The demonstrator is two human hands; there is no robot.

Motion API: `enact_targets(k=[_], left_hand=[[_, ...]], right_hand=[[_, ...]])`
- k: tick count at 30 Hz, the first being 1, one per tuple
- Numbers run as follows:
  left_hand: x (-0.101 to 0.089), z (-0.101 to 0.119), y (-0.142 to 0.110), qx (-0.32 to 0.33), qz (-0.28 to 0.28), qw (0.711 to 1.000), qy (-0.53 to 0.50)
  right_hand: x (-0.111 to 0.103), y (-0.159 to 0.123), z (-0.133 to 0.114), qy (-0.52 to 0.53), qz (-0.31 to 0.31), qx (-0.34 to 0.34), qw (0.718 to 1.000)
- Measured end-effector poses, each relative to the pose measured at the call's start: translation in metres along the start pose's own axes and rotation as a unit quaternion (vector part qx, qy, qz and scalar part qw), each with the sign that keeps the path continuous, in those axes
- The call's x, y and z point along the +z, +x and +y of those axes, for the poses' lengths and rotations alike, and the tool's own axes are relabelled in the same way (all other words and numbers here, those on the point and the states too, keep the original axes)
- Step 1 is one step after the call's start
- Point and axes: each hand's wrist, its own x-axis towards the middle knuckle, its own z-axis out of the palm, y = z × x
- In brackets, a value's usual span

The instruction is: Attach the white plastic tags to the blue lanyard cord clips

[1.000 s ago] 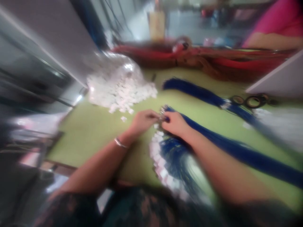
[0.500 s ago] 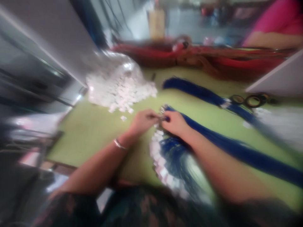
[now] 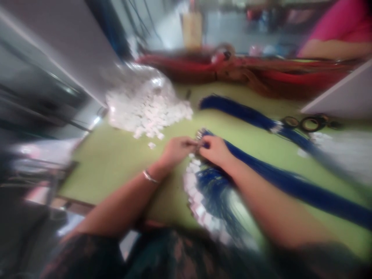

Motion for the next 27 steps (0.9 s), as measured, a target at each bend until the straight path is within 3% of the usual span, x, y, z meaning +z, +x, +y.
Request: enact_targets(k=[7, 13, 18, 22, 25, 27], left_hand=[[0.002, -0.011, 0.000, -0.007, 0.050, 0.999, -0.010], [0.004, -0.014, 0.001, -0.014, 0.028, 0.999, 0.015], [0.003, -0.007, -0.005, -0.023, -0.038, 0.998, 0.043], [-0.001, 0.012, -0.018, 0.023, -0.192, 0.978, 0.080], [-0.013, 0.027, -0.021, 0.047, -0.295, 0.949, 0.097], [-0.029, 0.030, -0.018, 0.047, -0.239, 0.964, 0.107]], right_hand=[[-0.006, 0.004, 0.001, -0.042, -0.007, 0.034, 0.999], [-0.003, 0.004, 0.003, -0.041, -0.026, 0.028, 0.998], [-0.006, 0.004, 0.002, 0.007, -0.041, 0.041, 0.998], [-0.010, 0.003, -0.003, 0.145, 0.004, 0.096, 0.985], [-0.008, 0.000, -0.007, 0.277, -0.033, 0.122, 0.953], [-0.006, -0.002, -0.008, 0.337, -0.068, 0.131, 0.930]])
